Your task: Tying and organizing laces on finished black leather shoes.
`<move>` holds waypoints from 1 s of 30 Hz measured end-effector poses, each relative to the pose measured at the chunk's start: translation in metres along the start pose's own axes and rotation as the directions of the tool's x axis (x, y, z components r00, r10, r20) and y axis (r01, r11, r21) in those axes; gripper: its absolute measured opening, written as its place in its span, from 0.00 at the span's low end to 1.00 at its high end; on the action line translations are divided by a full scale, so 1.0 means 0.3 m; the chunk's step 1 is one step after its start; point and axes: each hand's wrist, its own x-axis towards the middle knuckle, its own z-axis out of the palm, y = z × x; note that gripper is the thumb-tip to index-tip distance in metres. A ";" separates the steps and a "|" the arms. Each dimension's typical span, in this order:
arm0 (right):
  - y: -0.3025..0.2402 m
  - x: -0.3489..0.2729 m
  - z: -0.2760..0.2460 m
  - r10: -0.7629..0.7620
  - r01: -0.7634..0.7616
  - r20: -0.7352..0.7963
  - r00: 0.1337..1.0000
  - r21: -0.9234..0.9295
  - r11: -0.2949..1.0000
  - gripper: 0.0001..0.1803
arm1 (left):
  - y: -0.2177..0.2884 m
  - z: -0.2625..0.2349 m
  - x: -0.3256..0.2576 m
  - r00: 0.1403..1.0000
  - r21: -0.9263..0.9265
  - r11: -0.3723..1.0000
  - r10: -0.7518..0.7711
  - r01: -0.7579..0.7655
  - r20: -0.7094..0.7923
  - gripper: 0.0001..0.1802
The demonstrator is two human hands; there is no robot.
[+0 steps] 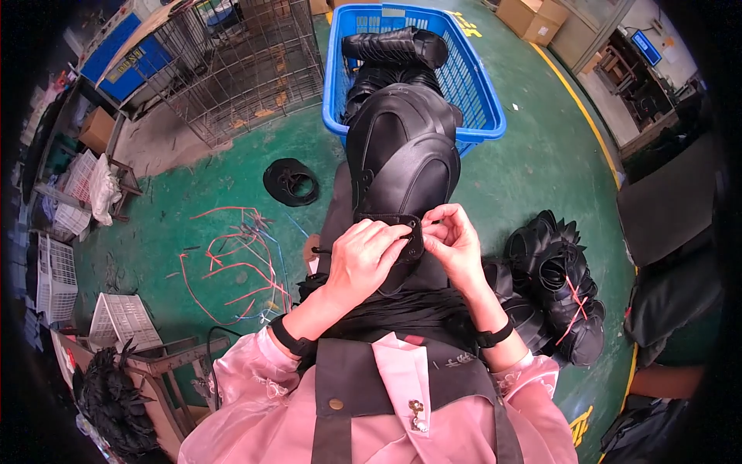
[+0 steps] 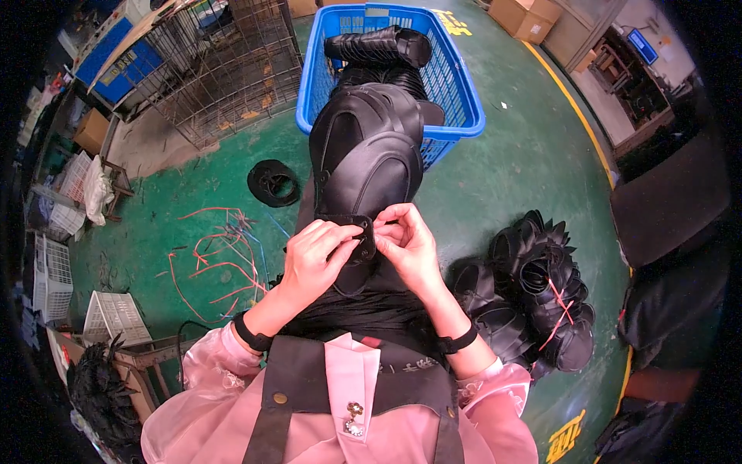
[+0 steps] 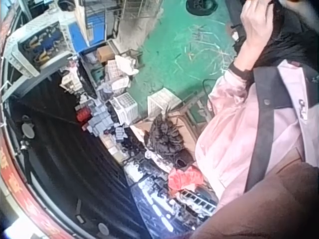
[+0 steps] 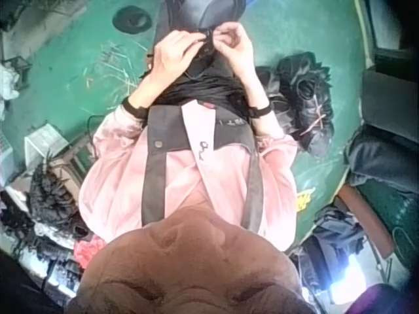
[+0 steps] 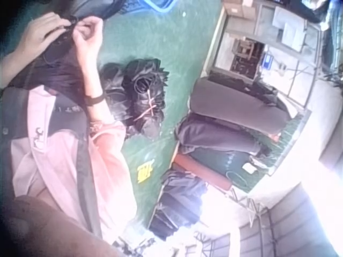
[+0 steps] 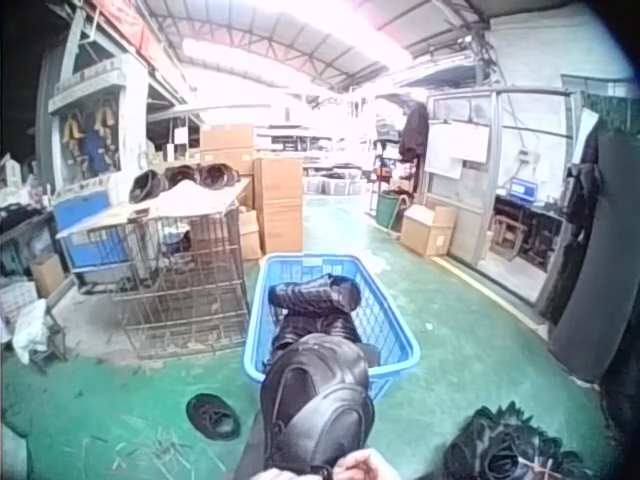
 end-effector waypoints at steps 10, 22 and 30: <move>0.016 -0.019 -0.003 -0.009 0.010 -0.031 0.999 0.031 0.999 0.17 | -0.024 -0.001 -0.002 0.991 -0.073 0.989 0.131 -0.128 0.040 0.11; -0.013 -0.065 0.006 -0.311 0.201 0.056 0.949 -0.866 0.457 0.31 | -0.038 -0.143 0.053 0.868 -0.871 0.345 -0.470 0.350 0.162 0.05; 0.057 -0.099 -0.018 -0.317 0.099 -0.185 0.930 -0.706 0.701 0.24 | -0.178 -0.409 0.081 0.852 -0.947 0.263 -0.437 -0.184 -0.287 0.10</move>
